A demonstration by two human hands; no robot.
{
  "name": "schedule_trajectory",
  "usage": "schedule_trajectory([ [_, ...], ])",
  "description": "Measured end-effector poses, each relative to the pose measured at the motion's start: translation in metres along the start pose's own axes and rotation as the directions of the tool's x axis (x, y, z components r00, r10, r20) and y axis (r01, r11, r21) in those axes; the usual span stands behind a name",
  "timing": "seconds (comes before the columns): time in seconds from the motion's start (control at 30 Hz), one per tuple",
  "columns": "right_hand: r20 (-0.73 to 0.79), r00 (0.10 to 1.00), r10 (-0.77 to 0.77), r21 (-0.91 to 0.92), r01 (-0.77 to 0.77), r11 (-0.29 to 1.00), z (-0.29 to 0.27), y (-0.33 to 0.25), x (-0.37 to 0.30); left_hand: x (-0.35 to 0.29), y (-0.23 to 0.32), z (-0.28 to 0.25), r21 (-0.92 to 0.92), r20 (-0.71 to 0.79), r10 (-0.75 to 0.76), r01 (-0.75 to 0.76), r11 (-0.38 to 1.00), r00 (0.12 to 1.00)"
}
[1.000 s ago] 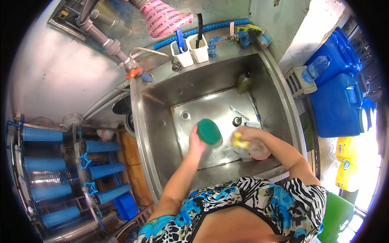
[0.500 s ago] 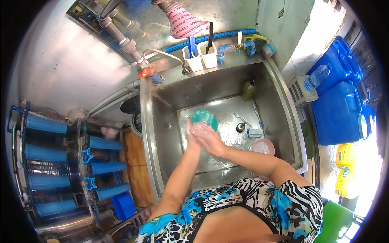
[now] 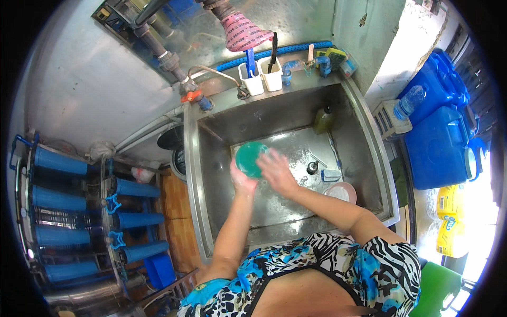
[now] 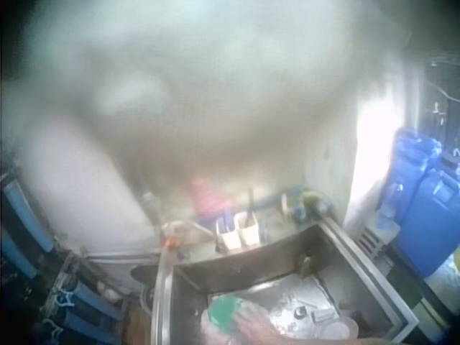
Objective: The person washes a small green container and a larger green jerrycan in a stainless steel sink. They scrub the items with a sponge, rinse them under running water, and place them on a nearby counter.
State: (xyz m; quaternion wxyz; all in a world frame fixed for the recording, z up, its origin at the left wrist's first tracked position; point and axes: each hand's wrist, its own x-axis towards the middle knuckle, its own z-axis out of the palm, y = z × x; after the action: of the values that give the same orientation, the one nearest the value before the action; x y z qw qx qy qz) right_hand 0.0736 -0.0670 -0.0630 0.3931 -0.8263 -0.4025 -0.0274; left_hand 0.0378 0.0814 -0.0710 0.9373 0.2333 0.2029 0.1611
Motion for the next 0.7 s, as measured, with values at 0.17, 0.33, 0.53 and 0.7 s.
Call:
schedule_trajectory([
  [0.17, -0.227, 0.898, 0.376, 0.381, -0.273, 0.883, -0.017, 0.022, 0.048, -0.006, -0.017, 0.004, 0.030, -0.118, -0.235, 0.240, 0.970, 0.965],
  [0.33, -0.210, 0.941, 0.266, 0.082, -0.254, 0.964, -0.005, 0.001, 0.032, -0.010, -0.033, 0.013, -0.158, -0.245, -0.527, 0.503, 0.850, 0.814],
  [0.53, 0.125, 0.959, 0.256, 0.276, -0.281, 0.919, 0.003, 0.012, 0.023, -0.020, -0.023, 0.017, -0.054, -0.109, -0.415, 0.411, 0.910, 0.903],
  [0.7, 0.065, 0.980, 0.190, 0.446, -0.199, 0.873, -0.012, 0.020, 0.033, -0.022, -0.016, 0.018, -0.007, -0.063, -0.433, 0.434, 0.901, 0.899],
])
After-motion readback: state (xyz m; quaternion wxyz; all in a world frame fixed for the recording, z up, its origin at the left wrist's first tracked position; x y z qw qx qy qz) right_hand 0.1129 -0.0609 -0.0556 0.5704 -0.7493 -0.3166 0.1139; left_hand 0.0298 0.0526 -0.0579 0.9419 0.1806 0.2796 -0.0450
